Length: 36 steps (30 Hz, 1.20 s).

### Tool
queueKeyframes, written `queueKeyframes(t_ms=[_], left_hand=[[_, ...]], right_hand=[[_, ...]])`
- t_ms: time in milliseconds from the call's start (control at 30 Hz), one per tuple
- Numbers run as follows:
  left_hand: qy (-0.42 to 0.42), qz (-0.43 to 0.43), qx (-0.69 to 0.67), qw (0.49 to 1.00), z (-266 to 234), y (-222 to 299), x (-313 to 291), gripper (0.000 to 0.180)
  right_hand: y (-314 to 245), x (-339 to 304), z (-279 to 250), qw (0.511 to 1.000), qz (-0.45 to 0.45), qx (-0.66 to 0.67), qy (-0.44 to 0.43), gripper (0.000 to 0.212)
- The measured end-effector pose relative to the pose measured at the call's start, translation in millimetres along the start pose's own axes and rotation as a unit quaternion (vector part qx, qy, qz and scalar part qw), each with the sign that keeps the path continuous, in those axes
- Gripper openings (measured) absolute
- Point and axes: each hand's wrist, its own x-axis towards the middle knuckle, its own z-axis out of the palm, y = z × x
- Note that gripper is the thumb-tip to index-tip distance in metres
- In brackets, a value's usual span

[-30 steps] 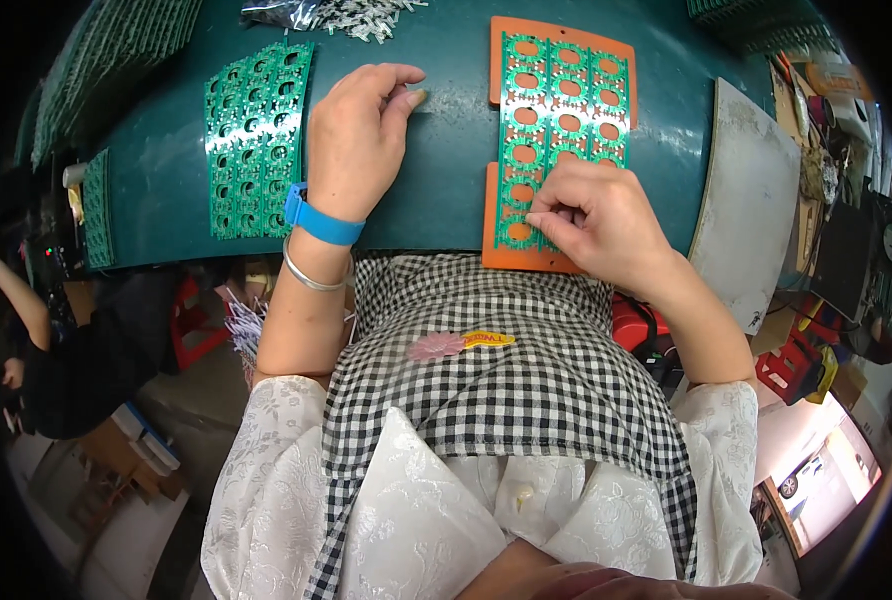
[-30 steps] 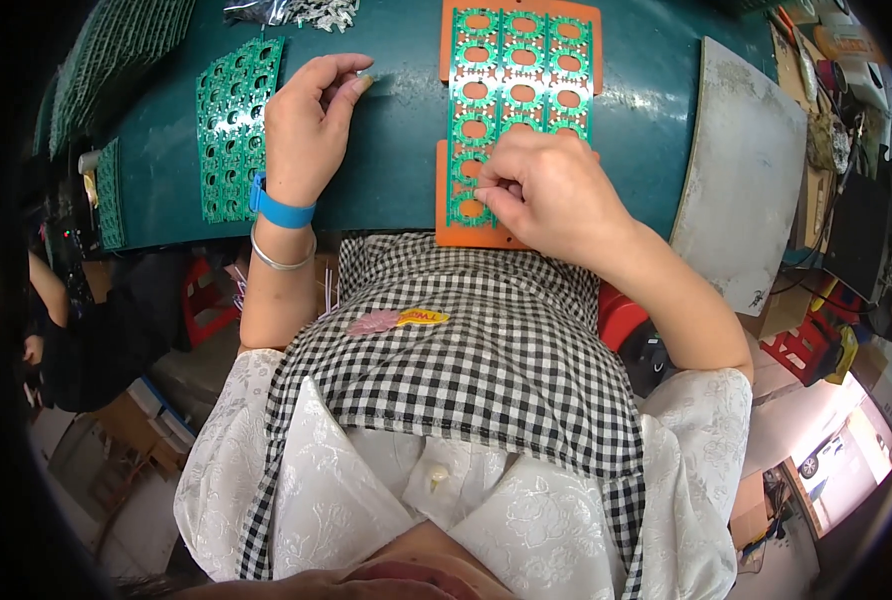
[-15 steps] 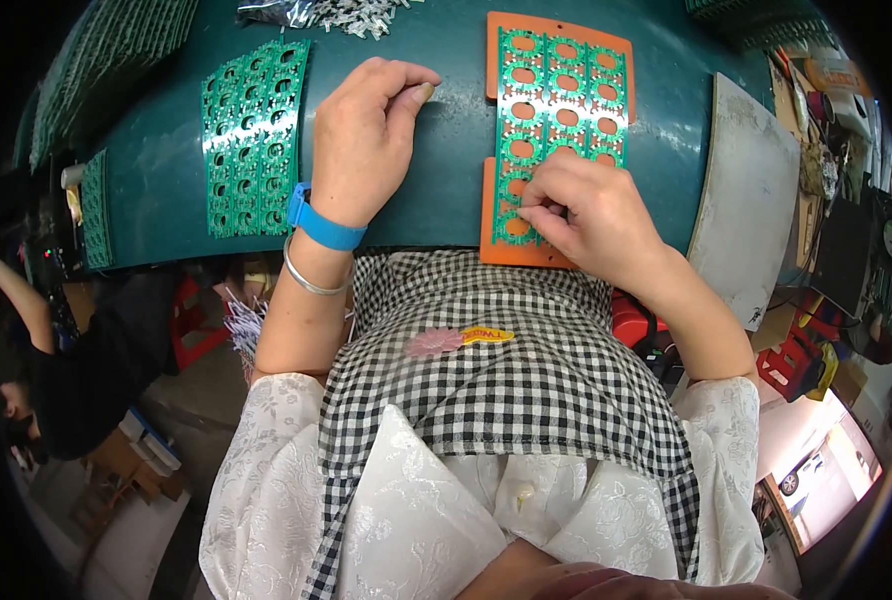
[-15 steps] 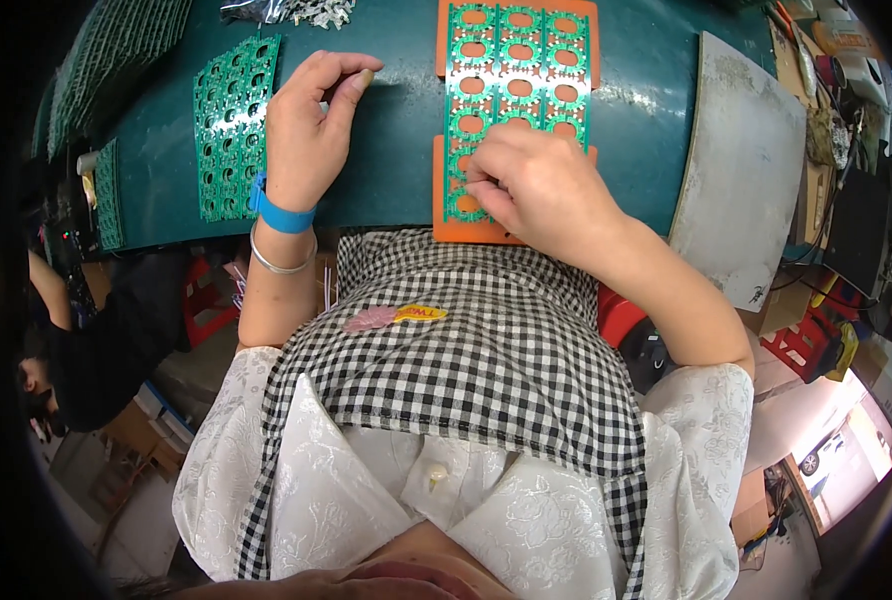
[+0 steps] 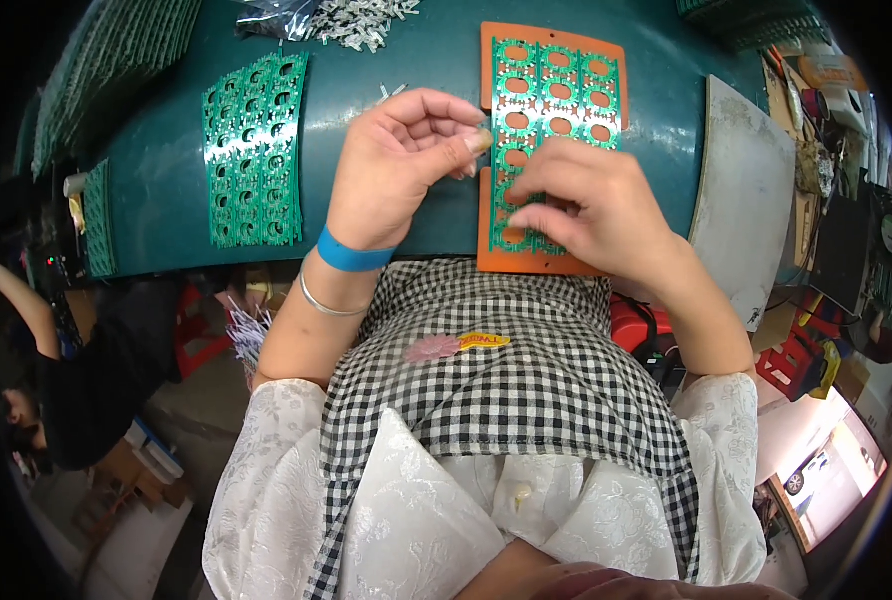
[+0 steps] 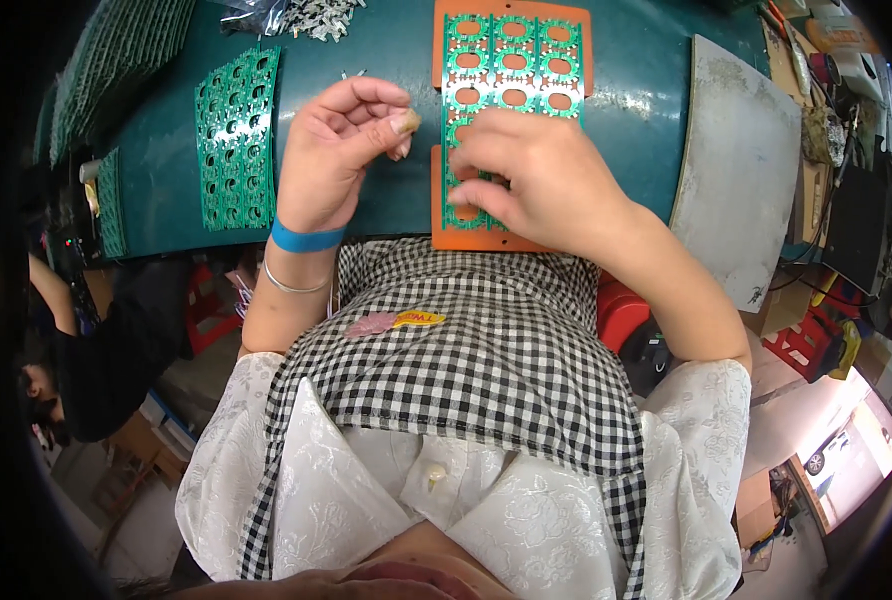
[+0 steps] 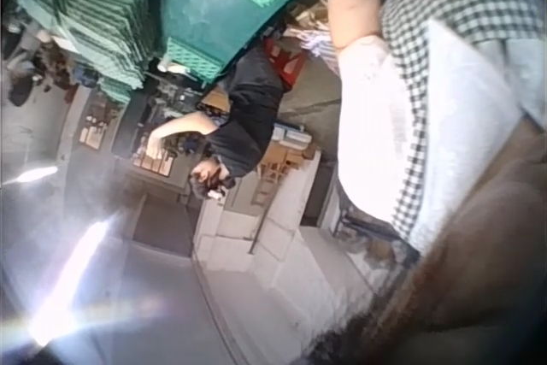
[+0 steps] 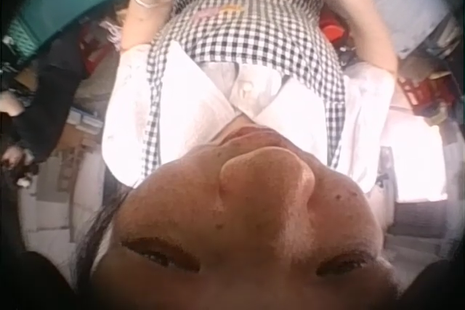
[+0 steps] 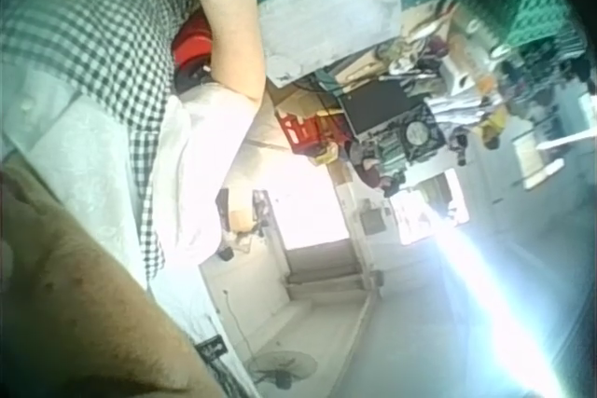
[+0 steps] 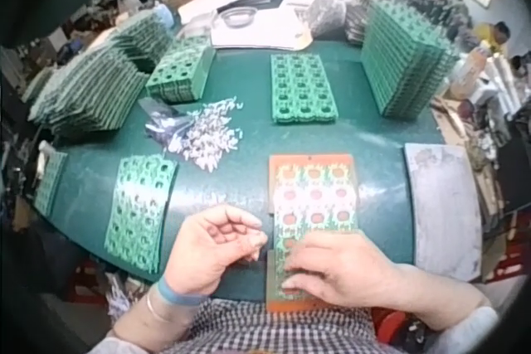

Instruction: The person inserts small electronic components into a circuit board template by hand.

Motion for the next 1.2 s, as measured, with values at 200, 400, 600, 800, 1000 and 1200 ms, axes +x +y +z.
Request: queueKeyframes(t_ms=[200,400,600,800,1000,1200], left_hand=[[-0.041,-0.100,-0.203,0.973,12.0,-6.2,-5.0,0.025],[0.005,-0.041,-0.035,0.999,8.9,-9.1,-4.2,0.017],[0.174,0.226,0.593,0.753,-39.4,-5.8,26.5,0.013],[0.110,0.164,0.602,0.774,-29.7,-14.6,32.1,0.013],[0.108,0.158,0.519,0.833,-20.3,-5.3,30.8,0.010],[0.106,0.142,0.458,0.871,-12.6,-4.2,31.0,0.011]], right_hand=[[-5.9,22.8,-2.9,0.965,-0.161,-0.097,0.182,0.016],[1.2,25.1,-19.9,0.982,-0.081,-0.098,0.142,0.011],[64.3,41.3,-57.8,0.986,0.121,-0.019,0.116,0.012],[98.1,56.1,-48.8,0.987,0.112,-0.062,0.098,0.011],[101.1,59.3,-48.6,0.984,0.106,-0.096,0.103,0.010],[100.5,60.0,-49.6,0.985,0.098,-0.096,0.100,0.010]])
